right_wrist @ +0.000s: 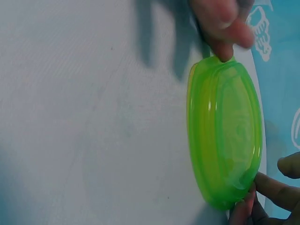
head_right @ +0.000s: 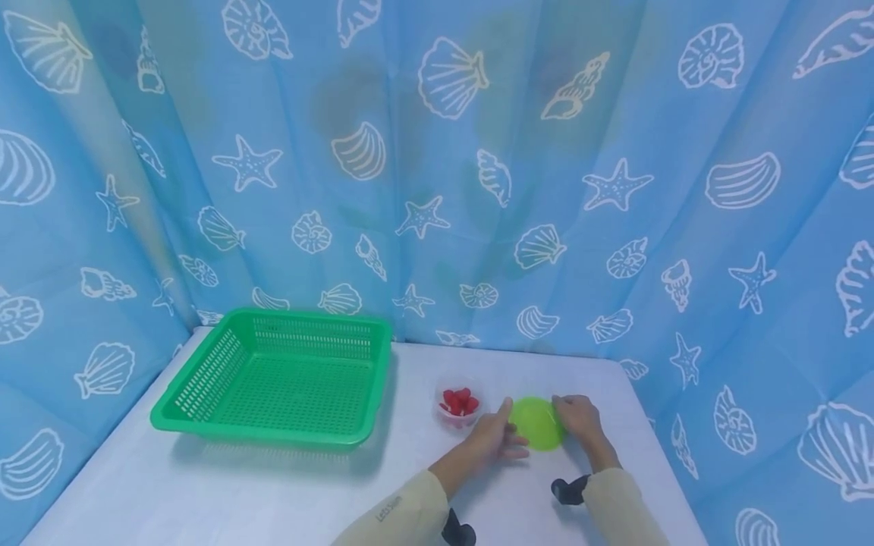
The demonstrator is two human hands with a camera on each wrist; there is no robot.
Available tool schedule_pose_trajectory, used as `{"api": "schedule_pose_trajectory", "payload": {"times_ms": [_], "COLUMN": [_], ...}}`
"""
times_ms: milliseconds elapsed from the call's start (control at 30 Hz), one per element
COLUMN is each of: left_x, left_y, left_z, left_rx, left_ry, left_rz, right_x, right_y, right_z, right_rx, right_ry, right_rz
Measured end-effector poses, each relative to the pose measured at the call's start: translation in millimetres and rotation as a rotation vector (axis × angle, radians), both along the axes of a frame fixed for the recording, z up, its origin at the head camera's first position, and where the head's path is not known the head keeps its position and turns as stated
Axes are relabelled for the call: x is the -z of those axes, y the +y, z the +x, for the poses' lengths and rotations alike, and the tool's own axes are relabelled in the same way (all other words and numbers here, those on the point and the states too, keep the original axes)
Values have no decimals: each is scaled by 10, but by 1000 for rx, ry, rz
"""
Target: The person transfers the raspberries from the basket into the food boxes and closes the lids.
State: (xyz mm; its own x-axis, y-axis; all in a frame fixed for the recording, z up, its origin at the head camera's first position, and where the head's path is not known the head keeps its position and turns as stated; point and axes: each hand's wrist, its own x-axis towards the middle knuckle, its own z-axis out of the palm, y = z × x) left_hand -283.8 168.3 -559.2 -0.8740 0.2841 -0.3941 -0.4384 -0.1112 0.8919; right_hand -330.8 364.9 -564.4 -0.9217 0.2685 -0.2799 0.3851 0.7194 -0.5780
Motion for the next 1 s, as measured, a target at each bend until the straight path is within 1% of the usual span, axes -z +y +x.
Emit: {"api": "schedule_pose_trajectory", "payload": {"times_ms": [67,100,167,233,267,367,400,433,467,533,600,633,667,700,767,867,900,933,1000], "left_x": [-32,-46,-69,-89,-100,-137,-160,-180,-197,-243,-262,-258,-250,-237,-182,-93,-72,-53,-43], "left_y": [1,2,6,11,15,12,9,9,10,22,37,47,55,58,60,63,63,67,71], "left_z": [-7,-8,-14,-20,-27,-42,-43,-49,-52,-40,-19,-7,7,23,41,48,50,49,53], "left_rx": [-5,-4,4,13,10,-6,-19,-27,-28,-18,-13,-8,-12,-18,-43,-69,-76,-84,-86], "left_ry": [-17,-19,-17,-10,-14,-45,-54,-63,-60,-22,54,87,118,143,181,198,192,173,118], "left_rz": [-4,-9,-12,0,23,120,156,178,180,115,-17,-86,-151,-209,-283,-348,-353,-345,-298], "right_x": [98,121,113,42,-22,-186,-225,-165,-195,-233,-261,-274,-378,-384,-391,-372,-369,-368,-376], "right_y": [70,93,115,101,76,14,3,70,82,114,152,164,103,98,85,89,92,96,110], "right_z": [-70,-92,-99,-65,-29,75,99,57,59,47,40,40,99,110,131,137,142,150,165], "right_rx": [-12,-9,11,44,63,99,106,103,107,119,100,86,77,59,25,14,13,12,10], "right_ry": [-8,-9,1,30,50,118,136,160,176,201,208,208,196,185,168,149,146,147,146], "right_rz": [19,23,4,-34,-62,-163,-176,-183,-191,-184,-152,-148,-149,-145,-142,-142,-144,-148,-158]}}
